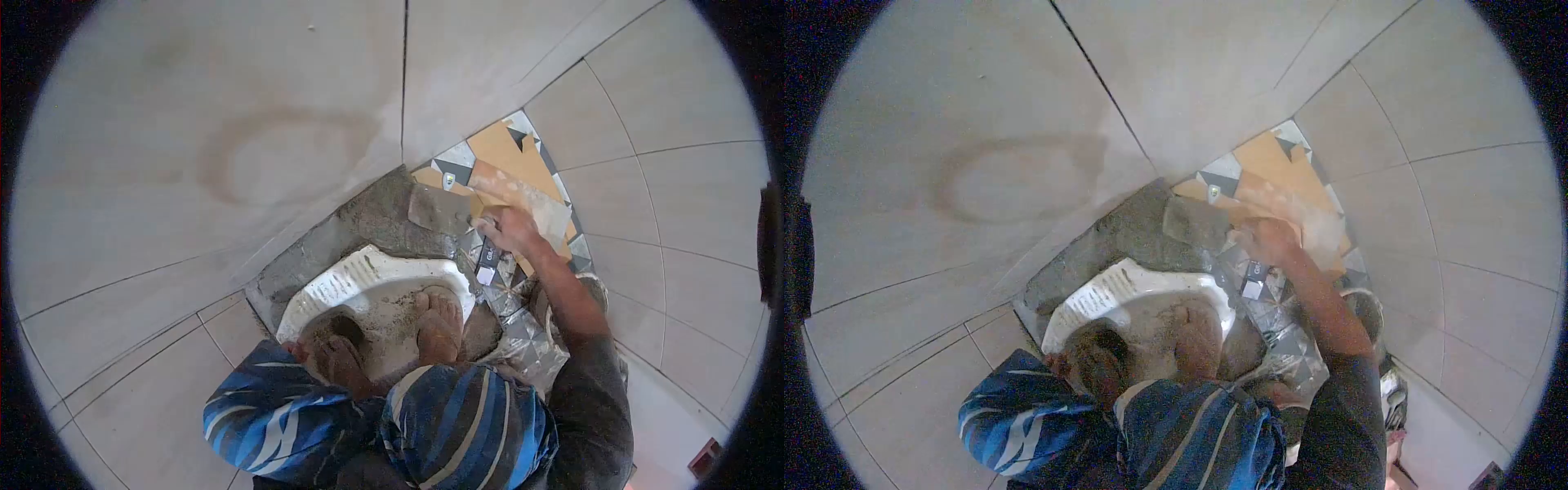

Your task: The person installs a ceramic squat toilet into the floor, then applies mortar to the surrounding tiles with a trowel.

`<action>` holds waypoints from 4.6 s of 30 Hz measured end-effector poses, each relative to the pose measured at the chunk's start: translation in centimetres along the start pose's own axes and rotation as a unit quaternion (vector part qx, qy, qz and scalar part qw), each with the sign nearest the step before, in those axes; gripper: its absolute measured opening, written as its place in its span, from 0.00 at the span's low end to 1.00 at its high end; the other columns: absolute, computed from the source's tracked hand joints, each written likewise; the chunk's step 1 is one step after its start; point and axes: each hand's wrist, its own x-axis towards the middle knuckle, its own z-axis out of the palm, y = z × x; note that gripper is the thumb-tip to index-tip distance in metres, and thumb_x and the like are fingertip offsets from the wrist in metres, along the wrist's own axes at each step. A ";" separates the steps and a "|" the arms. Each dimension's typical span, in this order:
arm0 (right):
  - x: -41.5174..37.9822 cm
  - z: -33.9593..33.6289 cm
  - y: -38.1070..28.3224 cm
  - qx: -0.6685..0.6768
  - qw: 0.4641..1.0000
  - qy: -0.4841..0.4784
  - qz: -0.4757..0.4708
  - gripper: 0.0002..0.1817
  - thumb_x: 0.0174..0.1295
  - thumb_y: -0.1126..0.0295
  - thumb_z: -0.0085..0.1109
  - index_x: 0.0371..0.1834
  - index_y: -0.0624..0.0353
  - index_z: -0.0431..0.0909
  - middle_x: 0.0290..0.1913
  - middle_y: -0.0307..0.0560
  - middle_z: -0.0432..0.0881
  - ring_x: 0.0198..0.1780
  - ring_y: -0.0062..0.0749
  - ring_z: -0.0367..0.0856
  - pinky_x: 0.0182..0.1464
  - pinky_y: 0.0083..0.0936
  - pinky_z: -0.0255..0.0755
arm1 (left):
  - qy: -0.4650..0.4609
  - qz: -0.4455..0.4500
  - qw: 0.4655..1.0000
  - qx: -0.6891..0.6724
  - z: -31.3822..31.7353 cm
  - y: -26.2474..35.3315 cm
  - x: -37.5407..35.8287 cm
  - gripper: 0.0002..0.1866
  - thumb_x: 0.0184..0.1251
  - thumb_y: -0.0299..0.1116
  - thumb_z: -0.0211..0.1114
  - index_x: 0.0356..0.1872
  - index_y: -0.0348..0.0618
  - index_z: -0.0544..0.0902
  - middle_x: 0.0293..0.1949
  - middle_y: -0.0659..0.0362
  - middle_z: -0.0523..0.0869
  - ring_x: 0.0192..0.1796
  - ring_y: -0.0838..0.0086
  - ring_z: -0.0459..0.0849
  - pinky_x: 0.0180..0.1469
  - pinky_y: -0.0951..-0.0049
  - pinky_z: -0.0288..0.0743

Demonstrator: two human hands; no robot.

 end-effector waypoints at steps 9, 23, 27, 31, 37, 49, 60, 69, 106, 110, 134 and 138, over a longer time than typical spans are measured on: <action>9.2 -3.1 -4.1 -0.174 0.976 -0.038 -0.126 0.25 0.70 0.42 0.50 0.48 0.49 0.86 0.40 0.56 0.88 0.47 0.54 0.87 0.53 0.49 0.79 | 0.017 0.020 0.999 0.023 1.1 2.5 1.3 0.16 0.73 0.44 0.67 0.40 0.39 0.85 0.32 0.56 0.87 0.33 0.68 0.83 0.41 0.64 0.78; 5.0 -3.3 4.2 -0.099 0.993 0.064 0.005 0.22 0.70 0.48 0.52 0.38 0.57 0.83 0.36 0.62 0.86 0.41 0.61 0.86 0.46 0.51 0.78 | -0.085 0.014 0.986 0.140 -7.5 33.1 -1.0 0.23 0.64 0.47 0.74 0.49 0.37 0.86 0.41 0.53 0.90 0.46 0.67 0.87 0.51 0.64 0.80; 0.9 3.1 0.2 0.033 0.986 0.159 -0.028 0.19 0.70 0.52 0.56 0.43 0.58 0.81 0.35 0.63 0.85 0.42 0.63 0.85 0.47 0.52 0.78 | -0.219 0.051 0.865 0.448 -8.6 35.2 2.4 0.29 0.66 0.57 0.66 0.56 0.44 0.84 0.52 0.48 0.89 0.50 0.53 0.88 0.57 0.54 0.81; 0.4 3.1 -5.0 -0.012 0.998 0.054 -0.036 0.20 0.70 0.50 0.54 0.49 0.56 0.81 0.35 0.62 0.86 0.42 0.62 0.85 0.48 0.52 0.78 | -0.274 0.062 0.697 0.660 -6.8 38.9 3.5 0.32 0.61 0.59 0.65 0.57 0.44 0.85 0.55 0.45 0.87 0.57 0.49 0.86 0.60 0.53 0.80; 2.3 0.5 -12.1 -0.162 0.980 0.005 -0.115 0.20 0.69 0.52 0.53 0.45 0.58 0.84 0.38 0.59 0.87 0.42 0.58 0.87 0.46 0.51 0.80 | -0.250 0.156 0.726 0.622 -2.3 39.3 3.7 0.30 0.63 0.59 0.66 0.56 0.46 0.86 0.52 0.49 0.89 0.57 0.50 0.86 0.61 0.49 0.79; 8.7 3.5 -27.9 -0.308 0.907 -0.107 -0.267 0.17 0.69 0.57 0.53 0.38 0.55 0.89 0.46 0.51 0.90 0.52 0.49 0.87 0.52 0.47 0.81 | -0.378 0.192 0.699 0.575 3.0 30.3 4.1 0.30 0.59 0.57 0.72 0.49 0.38 0.89 0.47 0.45 0.90 0.51 0.51 0.89 0.53 0.50 0.82; 9.6 -4.6 -14.9 -0.393 0.905 -0.054 -0.155 0.20 0.67 0.50 0.55 0.40 0.54 0.87 0.37 0.54 0.89 0.44 0.52 0.88 0.48 0.48 0.81 | -0.322 0.238 0.749 0.528 0.8 28.7 5.6 0.28 0.59 0.56 0.72 0.44 0.38 0.90 0.44 0.48 0.91 0.49 0.51 0.89 0.52 0.51 0.82; 6.0 -5.9 -11.7 -0.351 0.923 -0.010 -0.155 0.21 0.67 0.47 0.54 0.39 0.53 0.86 0.33 0.56 0.87 0.39 0.55 0.87 0.43 0.50 0.80 | -0.354 0.193 0.716 0.569 2.4 26.3 7.3 0.27 0.59 0.57 0.72 0.43 0.41 0.90 0.43 0.48 0.91 0.48 0.50 0.89 0.52 0.51 0.82; 10.8 -3.1 -16.2 -0.430 0.865 -0.079 -0.248 0.15 0.68 0.55 0.53 0.43 0.50 0.86 0.39 0.47 0.89 0.43 0.43 0.90 0.46 0.44 0.82 | -0.333 0.172 0.753 0.542 0.5 26.5 6.3 0.27 0.60 0.58 0.70 0.42 0.41 0.87 0.46 0.47 0.89 0.53 0.50 0.87 0.54 0.50 0.80; 8.9 -4.6 -16.3 -0.411 0.873 -0.053 -0.259 0.18 0.74 0.52 0.47 0.53 0.49 0.80 0.38 0.47 0.89 0.44 0.42 0.89 0.45 0.45 0.82 | -0.336 0.149 0.744 0.557 0.8 26.8 6.3 0.26 0.60 0.57 0.70 0.41 0.42 0.87 0.46 0.47 0.89 0.52 0.50 0.87 0.53 0.51 0.80; 4.9 -4.9 -4.4 -0.263 0.958 0.009 -0.114 0.19 0.68 0.50 0.53 0.43 0.51 0.87 0.37 0.53 0.87 0.42 0.52 0.87 0.46 0.50 0.80 | -0.355 0.126 0.742 0.554 1.0 25.0 7.0 0.30 0.58 0.58 0.72 0.49 0.42 0.86 0.48 0.45 0.88 0.52 0.51 0.87 0.57 0.53 0.79; 7.0 -1.9 -7.5 -0.241 0.958 -0.017 -0.152 0.19 0.68 0.51 0.55 0.44 0.54 0.87 0.38 0.53 0.88 0.44 0.51 0.88 0.48 0.48 0.81 | -0.350 0.126 0.750 0.547 1.1 24.8 6.4 0.30 0.59 0.59 0.71 0.50 0.43 0.86 0.48 0.44 0.88 0.53 0.50 0.87 0.58 0.53 0.79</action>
